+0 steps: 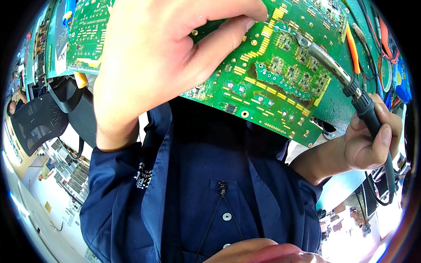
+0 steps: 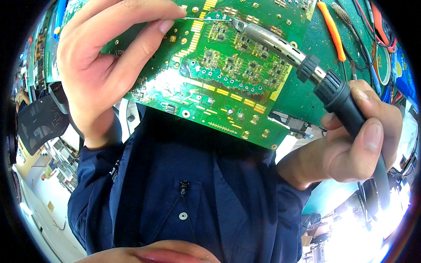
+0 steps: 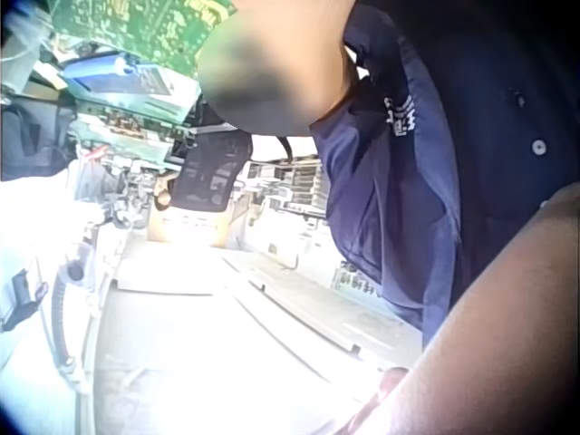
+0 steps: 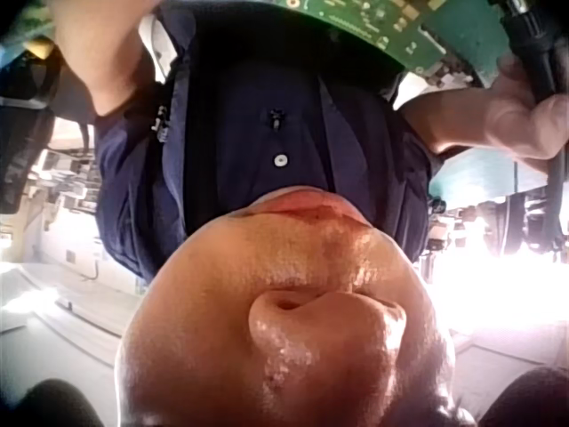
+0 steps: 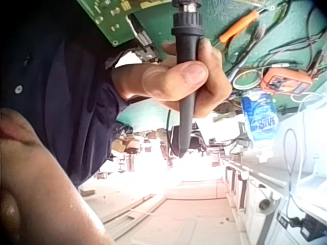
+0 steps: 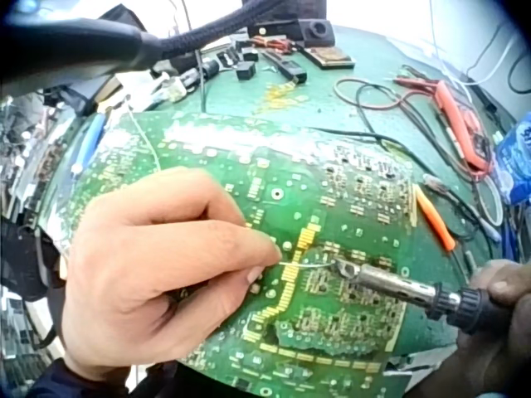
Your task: The person uses a soldering iron and a blue solder sucker to remove solder from a large green circuit board, heating the joints and then applying the suction tool to extract the molten solder.
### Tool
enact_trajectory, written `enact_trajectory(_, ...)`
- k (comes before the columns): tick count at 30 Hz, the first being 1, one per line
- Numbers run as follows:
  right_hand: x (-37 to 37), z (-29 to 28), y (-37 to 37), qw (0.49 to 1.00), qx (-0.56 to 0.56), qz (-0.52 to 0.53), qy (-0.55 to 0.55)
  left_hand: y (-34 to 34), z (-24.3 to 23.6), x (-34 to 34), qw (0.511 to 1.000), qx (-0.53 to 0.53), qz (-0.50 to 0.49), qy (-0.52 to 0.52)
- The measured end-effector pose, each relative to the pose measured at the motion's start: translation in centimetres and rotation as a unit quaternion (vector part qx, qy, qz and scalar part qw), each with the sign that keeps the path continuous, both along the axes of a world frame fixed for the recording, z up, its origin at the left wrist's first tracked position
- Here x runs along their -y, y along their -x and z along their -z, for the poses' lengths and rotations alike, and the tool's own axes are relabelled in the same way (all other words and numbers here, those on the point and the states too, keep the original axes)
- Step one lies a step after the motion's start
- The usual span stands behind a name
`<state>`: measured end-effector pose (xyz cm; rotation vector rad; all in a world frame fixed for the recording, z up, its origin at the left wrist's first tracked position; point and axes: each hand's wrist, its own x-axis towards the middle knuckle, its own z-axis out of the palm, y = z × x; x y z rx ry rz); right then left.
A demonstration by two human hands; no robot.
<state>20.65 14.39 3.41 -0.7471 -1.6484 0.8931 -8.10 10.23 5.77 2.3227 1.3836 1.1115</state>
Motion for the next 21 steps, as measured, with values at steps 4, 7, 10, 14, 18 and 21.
enact_trajectory(4,-0.1,-0.1,-0.1,1.000,0.004,0.000,0.001,0.1,0.7,0.1,1.000,0.005,-0.012,-0.013)
enact_trajectory(7,-0.2,0.0,-0.2,1.000,0.002,-0.010,0.000,-0.4,-0.2,0.2,1.000,-0.004,-0.020,-0.009)
enact_trajectory(10,-0.3,0.0,-0.5,1.000,0.002,-0.021,-0.005,-0.2,-0.3,0.2,1.000,-0.004,-0.006,-0.005)
enact_trajectory(14,-0.7,0.0,-0.8,0.998,0.002,-0.057,-0.003,-0.1,0.1,0.0,1.000,0.005,0.004,-0.006)
enact_trajectory(18,-1.0,0.2,-1.0,0.998,0.004,-0.068,-0.006,0.2,0.7,0.1,1.000,0.007,-0.001,-0.003)
enact_trajectory(21,-1.0,0.3,-1.2,0.998,0.003,-0.068,0.002,0.0,0.0,0.0,1.000,0.002,0.005,0.002)
